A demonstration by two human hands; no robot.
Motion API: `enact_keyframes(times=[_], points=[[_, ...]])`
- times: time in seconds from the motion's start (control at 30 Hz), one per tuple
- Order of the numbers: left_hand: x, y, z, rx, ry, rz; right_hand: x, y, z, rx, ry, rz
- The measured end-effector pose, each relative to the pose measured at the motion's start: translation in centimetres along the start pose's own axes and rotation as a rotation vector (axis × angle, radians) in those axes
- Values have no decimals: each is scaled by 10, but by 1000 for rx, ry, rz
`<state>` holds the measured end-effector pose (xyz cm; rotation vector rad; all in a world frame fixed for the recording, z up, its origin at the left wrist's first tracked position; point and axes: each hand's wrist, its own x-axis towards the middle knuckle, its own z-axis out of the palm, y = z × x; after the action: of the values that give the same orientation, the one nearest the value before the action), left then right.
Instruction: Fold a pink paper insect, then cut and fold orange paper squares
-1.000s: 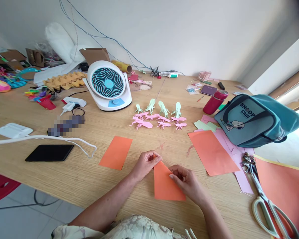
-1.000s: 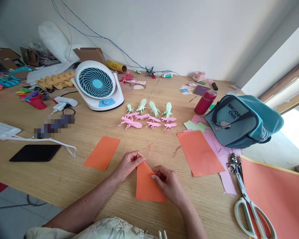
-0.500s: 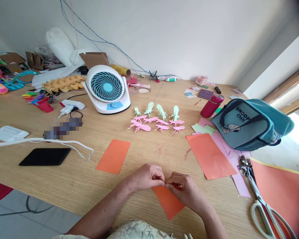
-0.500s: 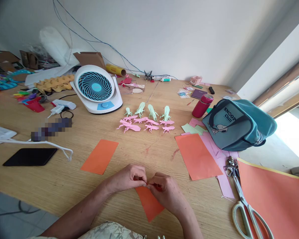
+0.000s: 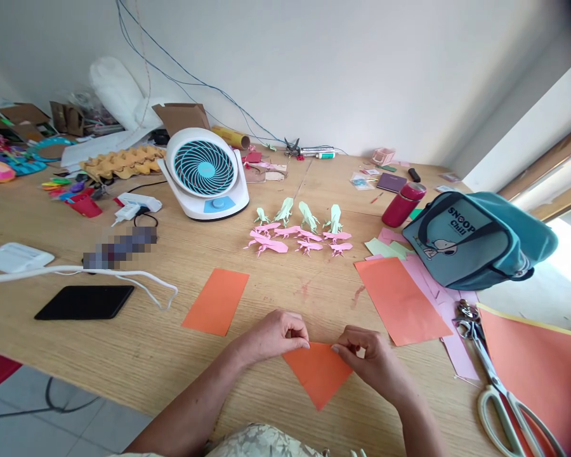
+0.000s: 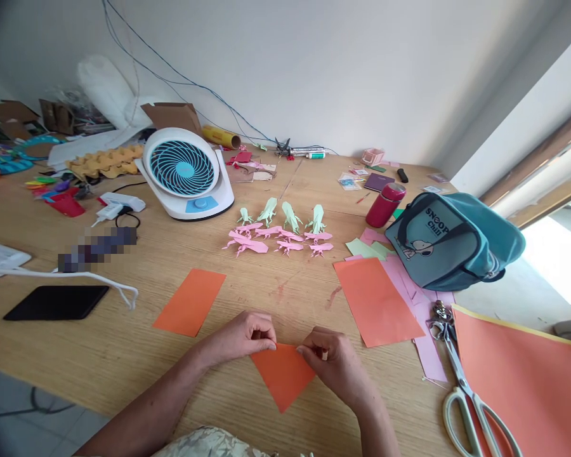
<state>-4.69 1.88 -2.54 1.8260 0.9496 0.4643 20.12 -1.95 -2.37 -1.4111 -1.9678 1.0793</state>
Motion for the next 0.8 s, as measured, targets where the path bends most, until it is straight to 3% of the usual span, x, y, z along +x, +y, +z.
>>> enact_keyframes(times=[0.37,0.5,0.6,0.67,0.8], points=[[0,-14,-21,-24,205,-80,-5,7,-18,53,209,-56],[-2,-21,-33,41,438,-120,-7,7,-21,28,303,-87],[-5,-7,-31,141,673,-40,-9,1,-20,-19,355,-119],[-6,13,-21,234,633,102,-10,-7,-17,-63,350,-148],[-7,47,7,341,348,241,-11,-25,-8,-229,317,-300]])
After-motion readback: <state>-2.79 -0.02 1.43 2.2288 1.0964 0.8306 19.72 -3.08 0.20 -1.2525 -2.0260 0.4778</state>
